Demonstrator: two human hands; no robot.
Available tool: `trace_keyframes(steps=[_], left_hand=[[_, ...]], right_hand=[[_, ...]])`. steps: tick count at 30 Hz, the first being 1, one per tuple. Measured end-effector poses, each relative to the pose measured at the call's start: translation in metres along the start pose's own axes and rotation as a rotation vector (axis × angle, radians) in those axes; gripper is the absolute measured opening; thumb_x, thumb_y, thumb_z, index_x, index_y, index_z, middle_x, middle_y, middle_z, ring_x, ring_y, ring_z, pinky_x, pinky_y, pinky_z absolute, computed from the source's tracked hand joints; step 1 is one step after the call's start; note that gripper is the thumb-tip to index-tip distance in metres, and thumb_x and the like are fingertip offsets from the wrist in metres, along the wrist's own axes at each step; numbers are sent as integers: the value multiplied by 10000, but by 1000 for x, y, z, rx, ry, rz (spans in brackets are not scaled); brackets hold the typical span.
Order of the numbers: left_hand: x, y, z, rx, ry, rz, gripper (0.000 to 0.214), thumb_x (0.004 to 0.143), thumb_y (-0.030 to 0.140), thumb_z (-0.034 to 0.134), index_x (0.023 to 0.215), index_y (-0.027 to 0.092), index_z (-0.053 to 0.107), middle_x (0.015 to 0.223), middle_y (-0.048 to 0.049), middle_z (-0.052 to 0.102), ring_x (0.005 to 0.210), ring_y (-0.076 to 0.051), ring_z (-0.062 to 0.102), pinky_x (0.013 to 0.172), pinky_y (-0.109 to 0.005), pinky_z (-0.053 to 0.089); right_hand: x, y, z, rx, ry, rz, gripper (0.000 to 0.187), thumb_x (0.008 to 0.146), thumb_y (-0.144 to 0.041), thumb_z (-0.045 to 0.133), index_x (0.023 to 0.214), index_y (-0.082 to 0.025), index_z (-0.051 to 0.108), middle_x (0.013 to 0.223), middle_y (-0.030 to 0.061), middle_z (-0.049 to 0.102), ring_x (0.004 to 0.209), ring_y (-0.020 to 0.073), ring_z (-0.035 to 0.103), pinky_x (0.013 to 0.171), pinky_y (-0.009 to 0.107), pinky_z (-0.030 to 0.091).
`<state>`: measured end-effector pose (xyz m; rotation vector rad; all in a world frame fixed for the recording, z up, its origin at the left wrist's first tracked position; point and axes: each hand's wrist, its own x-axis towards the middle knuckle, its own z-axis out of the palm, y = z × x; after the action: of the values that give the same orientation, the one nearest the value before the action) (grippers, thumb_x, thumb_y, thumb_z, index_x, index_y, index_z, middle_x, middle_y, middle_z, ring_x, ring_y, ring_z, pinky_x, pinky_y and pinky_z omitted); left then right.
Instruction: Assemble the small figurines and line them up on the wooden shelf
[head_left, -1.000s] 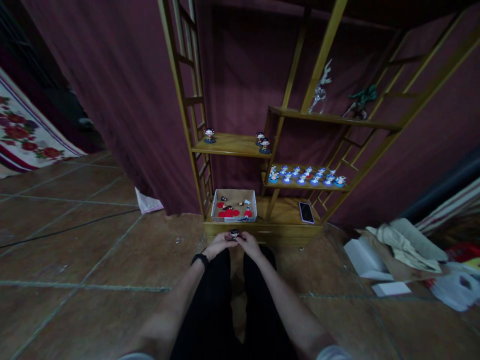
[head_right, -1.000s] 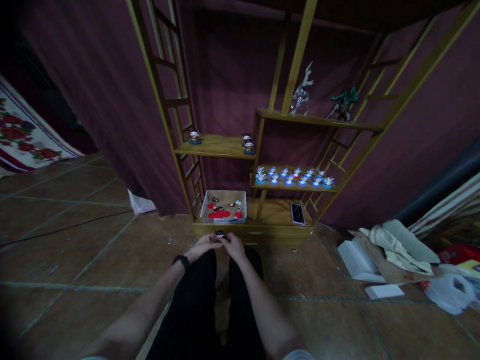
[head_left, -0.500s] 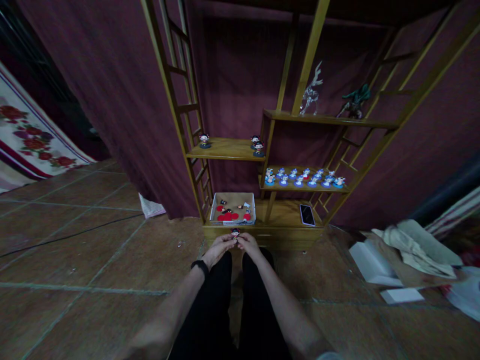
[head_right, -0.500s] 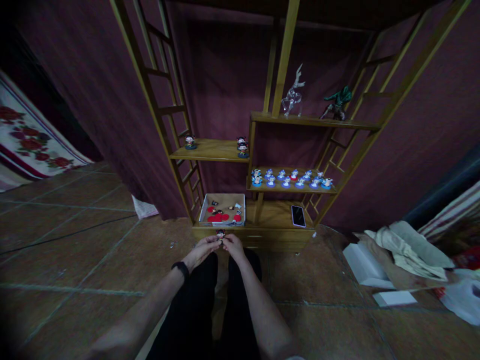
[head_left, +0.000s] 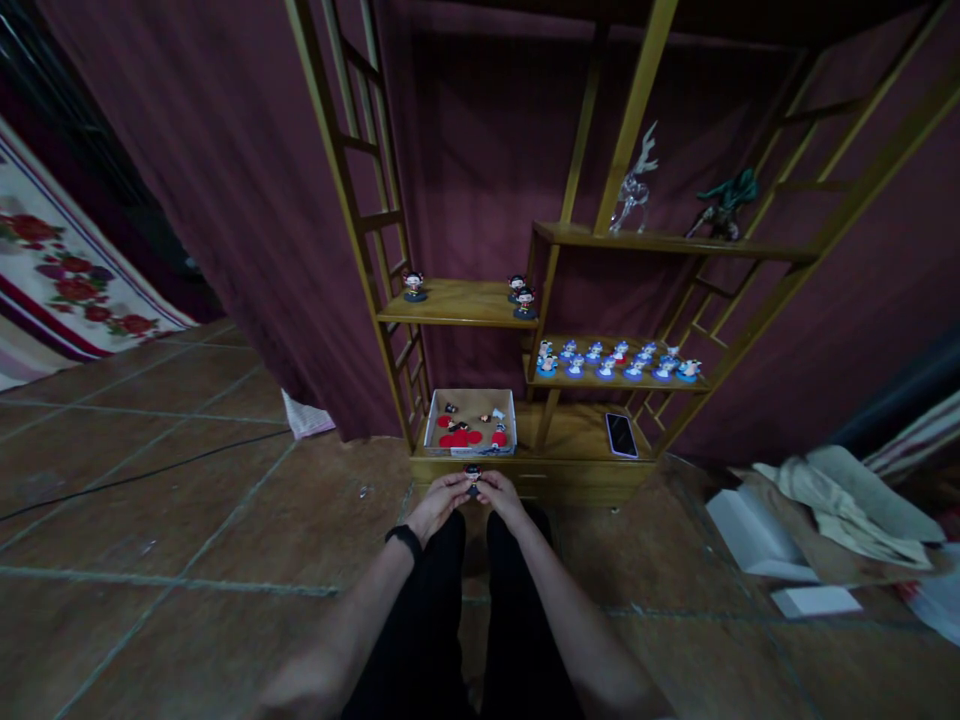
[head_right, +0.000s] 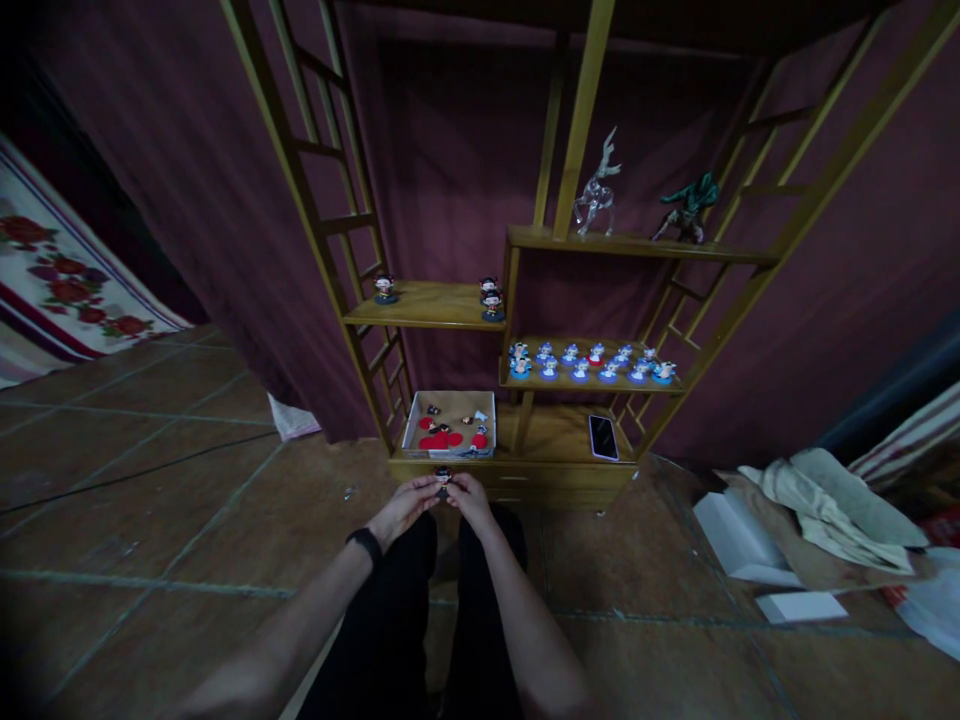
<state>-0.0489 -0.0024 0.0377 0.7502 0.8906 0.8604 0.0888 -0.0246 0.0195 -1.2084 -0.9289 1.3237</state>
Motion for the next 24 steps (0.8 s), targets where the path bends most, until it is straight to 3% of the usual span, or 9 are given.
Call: trace_keyframes(steps=[14, 20, 24], left_hand=[[0, 6, 3, 24, 61, 34, 297, 524, 242, 769, 793, 145, 690, 802, -65, 682, 680, -125, 605, 628, -214, 436], [-3, 3, 5, 166, -74, 117, 357, 535, 301, 761, 847, 143, 684, 829, -80, 677, 756, -170, 607, 719, -268, 445], [-4, 5, 5, 217, -109, 165, 407, 518, 299, 768, 884, 145, 678, 852, -80, 681, 780, -195, 608, 768, -312, 446]], right_hand=[[11, 18, 5, 90, 43, -12, 350, 577, -442, 668, 798, -183, 591, 726, -9, 605, 533, 93, 527, 512, 225, 424], [10, 13, 7, 126, 33, -54, 326, 572, -457, 684, 750, -196, 603, 671, -11, 586, 568, 126, 529, 526, 245, 419], [3, 5, 4, 173, -50, -65, 346, 566, -474, 699, 764, -201, 623, 669, -10, 593, 564, 131, 531, 552, 262, 420]])
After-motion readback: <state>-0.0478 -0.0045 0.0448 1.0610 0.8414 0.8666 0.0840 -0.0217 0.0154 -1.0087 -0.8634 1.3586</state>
